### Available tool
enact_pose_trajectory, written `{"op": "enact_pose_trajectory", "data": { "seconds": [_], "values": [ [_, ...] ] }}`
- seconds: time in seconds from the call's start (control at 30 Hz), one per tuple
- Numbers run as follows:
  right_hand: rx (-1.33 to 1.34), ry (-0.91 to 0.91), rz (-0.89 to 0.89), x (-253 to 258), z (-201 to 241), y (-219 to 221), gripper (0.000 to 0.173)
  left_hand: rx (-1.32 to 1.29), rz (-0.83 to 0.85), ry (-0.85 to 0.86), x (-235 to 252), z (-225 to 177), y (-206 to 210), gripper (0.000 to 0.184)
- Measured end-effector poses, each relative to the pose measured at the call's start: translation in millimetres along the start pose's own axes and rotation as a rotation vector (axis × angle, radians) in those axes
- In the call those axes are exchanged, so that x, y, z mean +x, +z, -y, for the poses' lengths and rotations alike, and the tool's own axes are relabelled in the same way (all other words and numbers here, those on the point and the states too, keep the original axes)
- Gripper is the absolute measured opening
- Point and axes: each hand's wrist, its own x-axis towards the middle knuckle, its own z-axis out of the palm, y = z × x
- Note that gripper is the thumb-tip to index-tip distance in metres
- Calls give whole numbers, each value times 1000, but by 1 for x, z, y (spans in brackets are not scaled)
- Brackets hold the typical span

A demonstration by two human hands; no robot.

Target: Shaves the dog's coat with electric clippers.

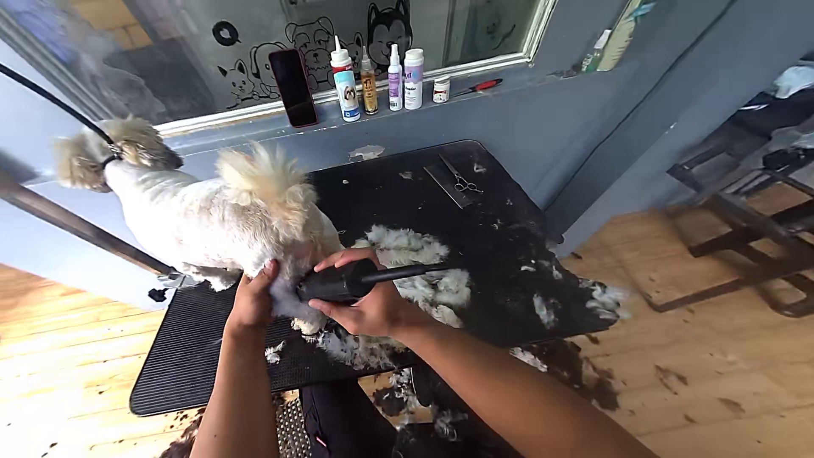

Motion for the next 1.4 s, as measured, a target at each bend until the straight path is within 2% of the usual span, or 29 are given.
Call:
{"op": "enact_pose_trajectory", "data": {
  "seconds": [0.13,0.2,0.33,0.37,0.43,0.47,0.53,0.6,0.67,0.83,0.9,1.0,1.03,1.1,1.17,1.27,1.33,1.4],
  "values": [
    [-212,182,158,10,18,-13,58,-6,29,-47,-1,-2,4,49],
    [-268,241,220,24,37,-21,63,-35,108,-59,-2,-5,0,47],
    [-12,428,56,36,74,-22,56,-338,322,-29,13,11,-29,44],
    [81,505,30,37,83,-21,60,-440,329,-33,18,21,-35,48],
    [133,593,97,39,98,-17,65,-581,314,-58,27,36,-44,62],
    [86,553,161,38,103,-13,63,-615,323,-87,30,40,-45,68],
    [-72,345,272,39,111,3,63,-612,406,-110,35,37,-44,75],
    [-210,110,277,51,114,26,63,-614,541,-87,39,30,-46,75],
    [-336,-9,291,72,114,48,62,-650,624,-82,41,27,-49,79],
    [-707,-312,299,133,94,97,62,-743,612,-174,42,37,-60,106],
    [-851,-294,368,156,87,109,69,-754,624,-136,37,40,-63,93],
    [-1013,-133,498,170,83,128,76,-684,621,-92,20,32,-64,36],
    [-1075,-89,537,171,83,134,75,-630,585,-112,14,27,-62,26],
    [-1156,22,636,174,85,144,74,-534,489,-127,3,23,-55,24],
    [-1082,81,681,181,87,151,76,-477,401,-106,-5,27,-46,26],
    [-966,-125,715,195,86,154,79,-437,346,-94,-11,33,-37,29],
    [-1127,-205,759,206,88,160,78,-418,347,-98,-11,35,-31,32],
    [-1271,-158,833,208,88,166,76,-408,351,-101,-13,38,-25,35]
  ]
}}
